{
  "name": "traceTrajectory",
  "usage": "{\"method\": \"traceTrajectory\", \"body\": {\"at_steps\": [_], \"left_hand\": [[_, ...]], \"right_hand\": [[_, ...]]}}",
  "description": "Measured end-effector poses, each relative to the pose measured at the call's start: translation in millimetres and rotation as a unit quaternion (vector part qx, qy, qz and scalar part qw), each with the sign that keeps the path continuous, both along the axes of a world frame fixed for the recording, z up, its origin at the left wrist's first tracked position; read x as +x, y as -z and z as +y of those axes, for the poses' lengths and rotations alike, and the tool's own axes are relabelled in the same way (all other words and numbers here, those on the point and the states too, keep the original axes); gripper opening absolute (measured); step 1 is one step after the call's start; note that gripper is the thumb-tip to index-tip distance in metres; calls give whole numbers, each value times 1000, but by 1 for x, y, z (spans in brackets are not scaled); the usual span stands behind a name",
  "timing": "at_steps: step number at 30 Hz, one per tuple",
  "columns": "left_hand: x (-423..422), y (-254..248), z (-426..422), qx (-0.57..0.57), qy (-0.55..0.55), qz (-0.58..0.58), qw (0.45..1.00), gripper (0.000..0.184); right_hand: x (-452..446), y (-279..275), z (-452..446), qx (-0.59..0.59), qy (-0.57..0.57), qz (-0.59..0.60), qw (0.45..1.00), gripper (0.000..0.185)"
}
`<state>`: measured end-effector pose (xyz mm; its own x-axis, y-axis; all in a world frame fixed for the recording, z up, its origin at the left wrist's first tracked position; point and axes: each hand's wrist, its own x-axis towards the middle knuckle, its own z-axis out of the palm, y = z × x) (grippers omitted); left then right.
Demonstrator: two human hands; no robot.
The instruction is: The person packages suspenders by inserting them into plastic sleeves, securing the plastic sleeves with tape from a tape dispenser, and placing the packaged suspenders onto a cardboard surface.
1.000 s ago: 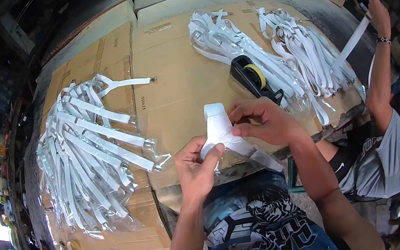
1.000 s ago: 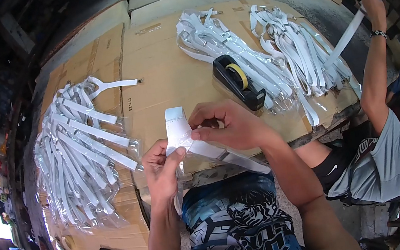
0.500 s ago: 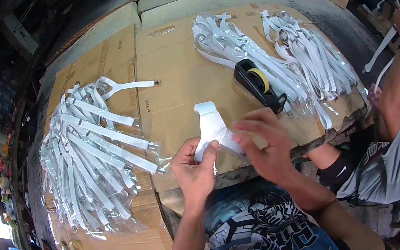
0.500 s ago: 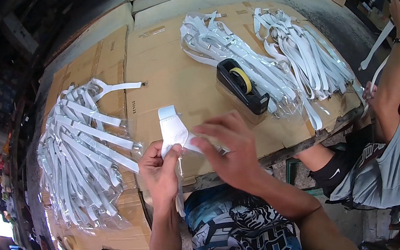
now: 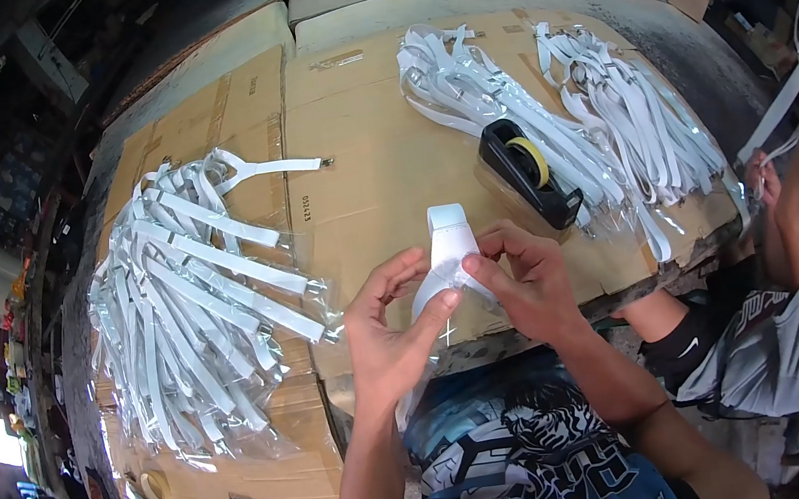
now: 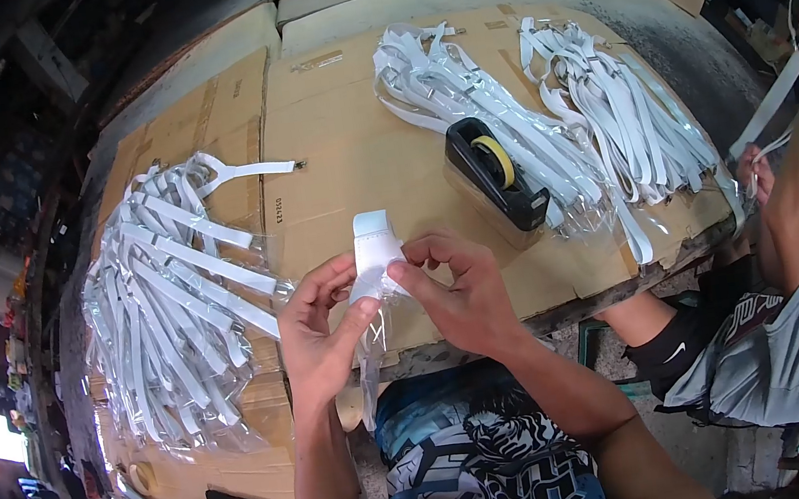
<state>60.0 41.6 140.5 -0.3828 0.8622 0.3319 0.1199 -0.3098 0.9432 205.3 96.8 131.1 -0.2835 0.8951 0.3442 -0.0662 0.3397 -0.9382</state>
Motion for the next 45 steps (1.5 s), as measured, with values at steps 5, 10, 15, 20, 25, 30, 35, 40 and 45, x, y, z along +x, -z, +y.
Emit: {"method": "traceTrajectory", "body": {"at_steps": [5,10,15,20,25,30,35,40,45], "left_hand": [[-1,-20,-4,-122,46,-5,991,20],[-1,-14,-4,-134,72,-80,985,17],[-8,-17,-4,-144,79,-85,983,17],[-8,-13,0,-52,-10,3,999,20],[-17,-19,-5,-108,1,17,994,20],[-29,-22,-4,-123,79,-65,987,17],[-20,-27,-3,-97,110,-49,988,20],[-8,-16,-4,-89,148,-82,982,19],[-53,31,-30,-266,211,37,940,18]], "right_hand": [[-3,-7,-5,-18,-24,25,999,11],[2,-10,-3,-56,-65,54,995,8],[2,-8,2,-117,-80,57,988,9],[-6,-4,2,-125,-31,38,991,13],[-11,-12,3,-82,-53,-11,995,15],[-5,-21,12,-74,-123,-35,989,15],[-3,-43,22,-135,-212,44,967,22],[-2,-51,38,-101,-212,60,970,43],[-6,-68,61,-65,-172,85,979,58]]}}
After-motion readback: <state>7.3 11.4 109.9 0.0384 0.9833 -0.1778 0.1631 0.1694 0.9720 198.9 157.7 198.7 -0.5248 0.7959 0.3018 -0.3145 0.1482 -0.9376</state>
